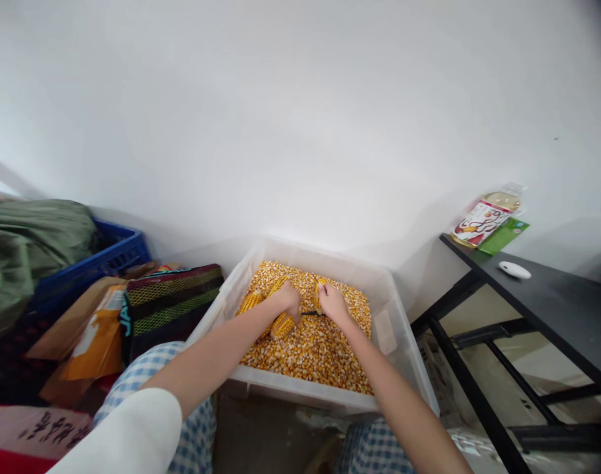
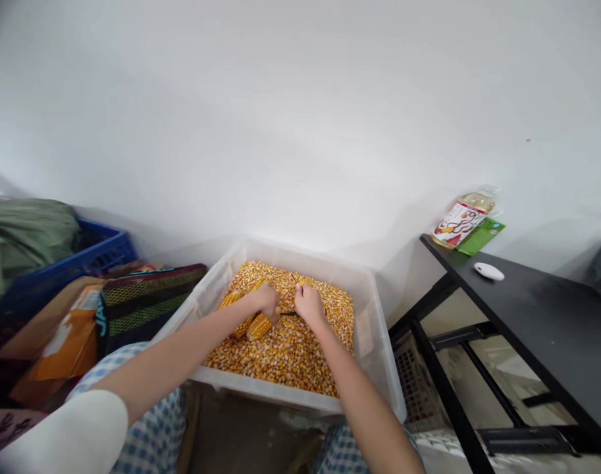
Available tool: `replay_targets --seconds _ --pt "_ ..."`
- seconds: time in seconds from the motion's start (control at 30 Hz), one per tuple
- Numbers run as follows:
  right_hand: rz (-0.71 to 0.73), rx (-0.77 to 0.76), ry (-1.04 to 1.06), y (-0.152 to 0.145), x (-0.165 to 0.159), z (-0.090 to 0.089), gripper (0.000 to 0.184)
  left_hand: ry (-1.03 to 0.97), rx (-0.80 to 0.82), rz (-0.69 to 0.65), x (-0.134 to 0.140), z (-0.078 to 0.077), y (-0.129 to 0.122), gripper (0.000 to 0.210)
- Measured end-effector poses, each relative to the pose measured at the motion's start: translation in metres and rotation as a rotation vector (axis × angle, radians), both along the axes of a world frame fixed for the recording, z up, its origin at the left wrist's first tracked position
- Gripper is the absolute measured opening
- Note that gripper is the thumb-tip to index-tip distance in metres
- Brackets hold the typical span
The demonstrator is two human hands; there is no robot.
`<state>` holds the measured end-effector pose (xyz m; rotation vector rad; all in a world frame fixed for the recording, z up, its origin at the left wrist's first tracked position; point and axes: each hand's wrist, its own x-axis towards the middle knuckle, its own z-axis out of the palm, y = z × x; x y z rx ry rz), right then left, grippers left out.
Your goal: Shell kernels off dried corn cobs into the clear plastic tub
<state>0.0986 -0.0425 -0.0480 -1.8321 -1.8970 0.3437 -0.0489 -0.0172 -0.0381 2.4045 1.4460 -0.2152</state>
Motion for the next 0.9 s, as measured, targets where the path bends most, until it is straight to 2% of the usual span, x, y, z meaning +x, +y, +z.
replay_targets --seconds 0.1,0.17,0.23,0.3,0.4,0.47,0.53,0.6,0.7,0.77,0.83,0.9 --pt "-0.006 0.006 0.159 0.002 -0.001 -0.004 0.039 -0.062 -0.054 -0.080 -0.011 0.004 0.008 0.037" --pt "0.023 -0.064 0.354 0.002 -0.003 -0.006 0.044 -0.167 -0.057 -0.110 -0.023 0.007 0.016 0.038" --pt "0.078 -0.157 0.555 0.002 -0.005 -0.006 0.045 -0.286 -0.061 -0.086 -0.033 0.010 0.024 0.039" --pt "0.133 -0.162 0.675 0.001 -0.007 -0.005 0.043 -0.442 -0.083 0.006 -0.038 0.013 0.030 0.039" --pt "0.165 -0.024 0.687 -0.001 -0.009 0.000 0.042 -0.775 -0.164 0.193 -0.035 0.020 0.032 0.037" --pt "0.153 0.035 0.657 -0.003 -0.010 0.002 0.045 -0.995 -0.305 0.313 -0.030 0.025 0.030 0.040" --pt "0.154 0.037 0.656 -0.005 -0.010 0.004 0.048 -1.134 -0.464 0.393 -0.026 0.027 0.027 0.044" --pt "0.183 -0.014 0.745 -0.006 -0.010 0.006 0.046 -1.217 -0.507 0.407 -0.023 0.028 0.024 0.047" --pt "0.222 -0.140 1.028 -0.008 -0.008 0.014 0.043 -1.305 -0.402 0.433 -0.019 0.028 0.021 0.053" --pt "0.278 -0.232 1.198 -0.010 -0.007 0.021 0.040 -1.354 -0.418 0.434 -0.014 0.029 0.019 0.058" --pt "0.376 -0.319 1.272 -0.013 -0.007 0.027 0.038 -1.429 -0.566 0.385 -0.008 0.031 0.015 0.064" --pt "0.455 -0.391 1.239 -0.017 -0.008 0.031 0.039 -1.529 -0.748 0.373 -0.003 0.034 0.012 0.068"
